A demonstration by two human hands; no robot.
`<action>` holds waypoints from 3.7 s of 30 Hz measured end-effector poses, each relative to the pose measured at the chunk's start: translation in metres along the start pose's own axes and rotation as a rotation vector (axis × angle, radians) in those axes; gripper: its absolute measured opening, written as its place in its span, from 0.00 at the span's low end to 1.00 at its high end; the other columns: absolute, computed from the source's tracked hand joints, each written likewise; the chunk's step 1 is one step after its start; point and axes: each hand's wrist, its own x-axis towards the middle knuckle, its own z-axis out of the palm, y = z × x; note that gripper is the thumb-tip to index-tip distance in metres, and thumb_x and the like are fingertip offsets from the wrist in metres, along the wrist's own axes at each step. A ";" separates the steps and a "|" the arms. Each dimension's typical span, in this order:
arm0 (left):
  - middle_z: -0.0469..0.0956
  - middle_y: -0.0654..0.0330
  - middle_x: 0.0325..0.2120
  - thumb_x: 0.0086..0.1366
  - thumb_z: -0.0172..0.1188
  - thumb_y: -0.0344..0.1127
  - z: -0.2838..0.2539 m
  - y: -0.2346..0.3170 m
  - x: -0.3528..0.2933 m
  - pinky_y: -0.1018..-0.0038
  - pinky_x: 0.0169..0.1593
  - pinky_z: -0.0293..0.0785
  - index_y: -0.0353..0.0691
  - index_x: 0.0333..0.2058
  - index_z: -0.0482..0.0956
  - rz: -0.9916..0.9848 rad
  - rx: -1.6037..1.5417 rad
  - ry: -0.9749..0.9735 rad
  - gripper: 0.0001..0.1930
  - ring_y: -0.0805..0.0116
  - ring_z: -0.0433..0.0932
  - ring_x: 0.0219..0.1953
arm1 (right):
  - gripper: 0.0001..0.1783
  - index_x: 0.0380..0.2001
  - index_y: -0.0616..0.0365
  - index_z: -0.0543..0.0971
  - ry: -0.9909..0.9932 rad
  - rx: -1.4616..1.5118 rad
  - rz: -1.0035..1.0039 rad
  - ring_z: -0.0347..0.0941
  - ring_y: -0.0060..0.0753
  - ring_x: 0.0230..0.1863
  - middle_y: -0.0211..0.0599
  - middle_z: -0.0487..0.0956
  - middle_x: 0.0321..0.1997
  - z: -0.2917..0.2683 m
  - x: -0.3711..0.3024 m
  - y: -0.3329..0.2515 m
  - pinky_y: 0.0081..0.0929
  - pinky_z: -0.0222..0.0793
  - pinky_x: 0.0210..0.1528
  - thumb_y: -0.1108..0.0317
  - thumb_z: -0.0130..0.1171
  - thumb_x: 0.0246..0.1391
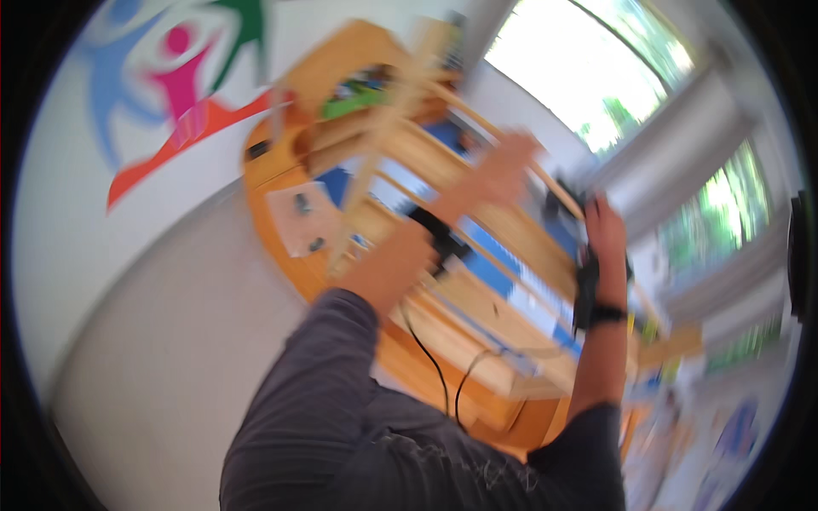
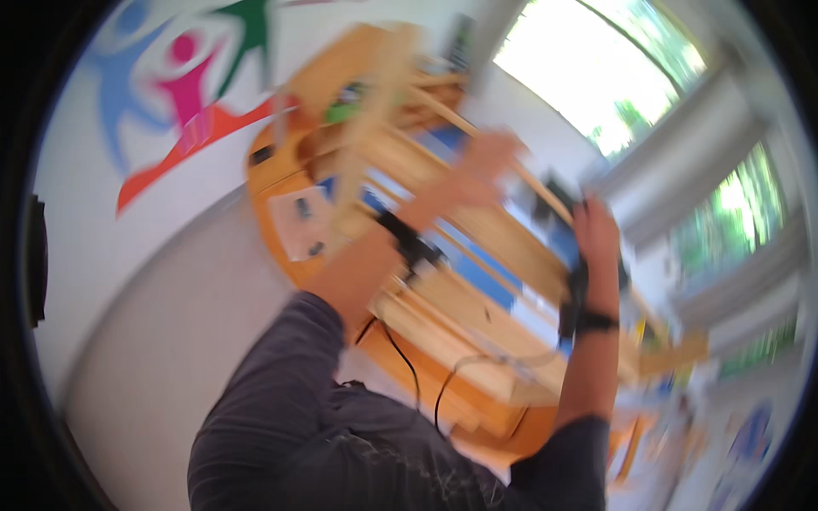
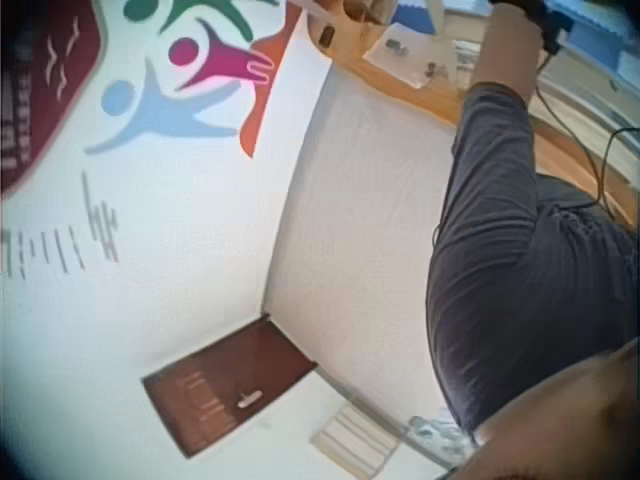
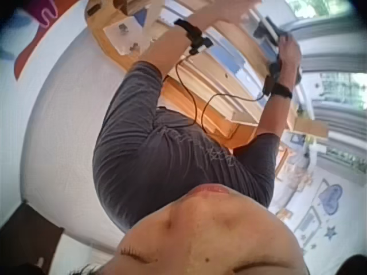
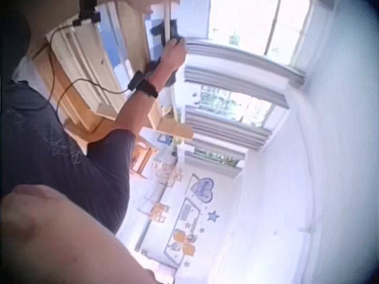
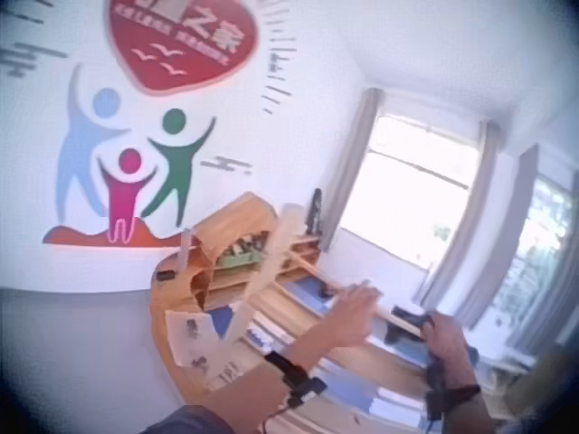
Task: The person is wiping down parts of a wooden shelf with a grey cloth.
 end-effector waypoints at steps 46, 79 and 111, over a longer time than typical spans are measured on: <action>0.82 0.60 0.36 0.67 0.56 0.46 -0.189 -0.013 -0.766 0.68 0.43 0.76 0.41 0.47 0.79 -1.952 -0.795 0.312 0.18 0.67 0.80 0.40 | 0.30 0.62 0.62 0.69 -0.125 0.284 0.618 0.74 0.40 0.55 0.45 0.74 0.58 -0.031 0.020 0.012 0.38 0.72 0.57 0.52 0.45 0.66; 0.81 0.58 0.32 0.69 0.55 0.40 -0.274 -0.050 -0.749 0.70 0.36 0.75 0.36 0.41 0.76 -2.025 -0.515 0.211 0.12 0.69 0.77 0.29 | 0.28 0.62 0.61 0.69 -0.112 0.338 0.623 0.74 0.37 0.54 0.42 0.75 0.56 -0.057 0.005 0.042 0.36 0.71 0.57 0.55 0.47 0.66; 0.79 0.57 0.45 0.70 0.59 0.34 -0.207 -0.063 0.034 0.75 0.45 0.77 0.33 0.55 0.72 -0.629 -0.304 0.226 0.18 0.70 0.79 0.43 | 0.17 0.53 0.57 0.73 0.772 1.419 0.387 0.72 0.28 0.49 0.33 0.77 0.47 -0.054 -0.135 0.019 0.27 0.68 0.55 0.72 0.49 0.61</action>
